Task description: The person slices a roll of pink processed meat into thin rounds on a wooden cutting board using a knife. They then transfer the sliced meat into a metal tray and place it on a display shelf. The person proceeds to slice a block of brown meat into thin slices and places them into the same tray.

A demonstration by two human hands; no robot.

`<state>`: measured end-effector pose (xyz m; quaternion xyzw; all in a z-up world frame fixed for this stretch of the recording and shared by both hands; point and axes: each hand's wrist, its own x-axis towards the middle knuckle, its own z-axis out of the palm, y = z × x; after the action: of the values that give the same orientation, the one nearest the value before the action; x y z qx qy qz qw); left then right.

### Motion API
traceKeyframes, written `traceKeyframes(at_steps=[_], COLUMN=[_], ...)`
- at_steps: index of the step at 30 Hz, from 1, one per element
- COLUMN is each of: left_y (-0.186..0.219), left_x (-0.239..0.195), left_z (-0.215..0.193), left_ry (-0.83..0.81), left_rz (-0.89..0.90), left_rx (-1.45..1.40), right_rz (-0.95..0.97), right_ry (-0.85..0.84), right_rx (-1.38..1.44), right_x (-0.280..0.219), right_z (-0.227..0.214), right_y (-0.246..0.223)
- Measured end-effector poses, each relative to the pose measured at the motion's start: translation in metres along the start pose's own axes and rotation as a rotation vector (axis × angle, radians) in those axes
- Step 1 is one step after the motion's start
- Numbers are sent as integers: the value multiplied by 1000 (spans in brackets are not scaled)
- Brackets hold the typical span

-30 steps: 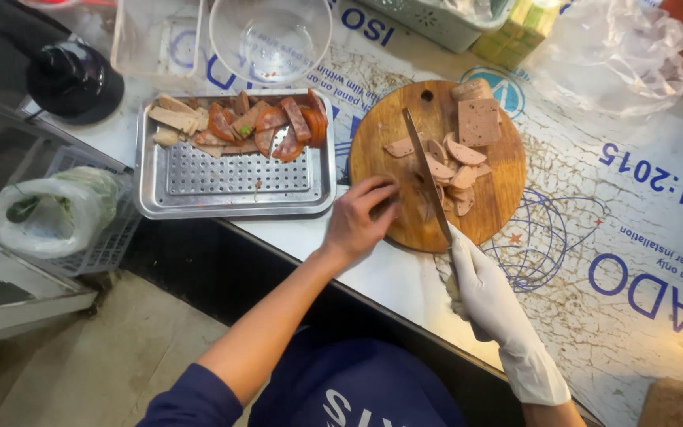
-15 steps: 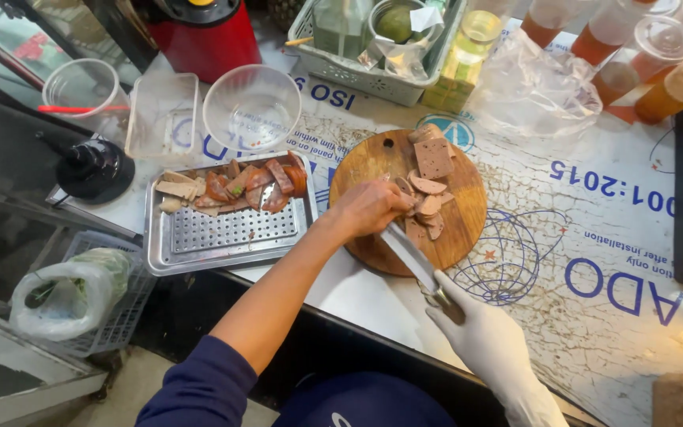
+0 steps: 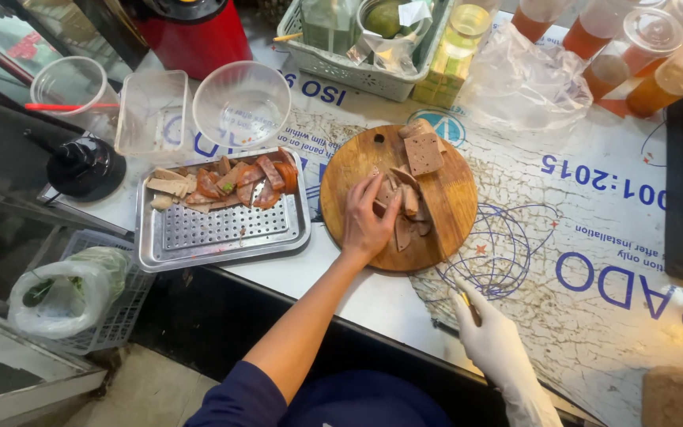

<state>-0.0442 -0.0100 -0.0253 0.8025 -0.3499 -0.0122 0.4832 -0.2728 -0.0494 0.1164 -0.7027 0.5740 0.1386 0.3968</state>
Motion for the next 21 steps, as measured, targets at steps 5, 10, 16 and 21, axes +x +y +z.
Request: traceKeyframes(at_steps=[5,10,16,21], left_y=[16,11,-44,-41], left_x=[-2,0,42,29], left_z=[-14,-8,21,-2], left_ry=[97,92,-26,-67], left_rz=[-105,-77,-31,39], left_rx=[-117,-104,-23,-29], right_rz=[-140,-136,-266,-417], right_ry=[-56,-26,20,-32], right_rx=[28,-82,-138,-105], right_x=[11,11,53,66], right_z=[24,-3,-6,3], right_y=[4,-5,-6,2])
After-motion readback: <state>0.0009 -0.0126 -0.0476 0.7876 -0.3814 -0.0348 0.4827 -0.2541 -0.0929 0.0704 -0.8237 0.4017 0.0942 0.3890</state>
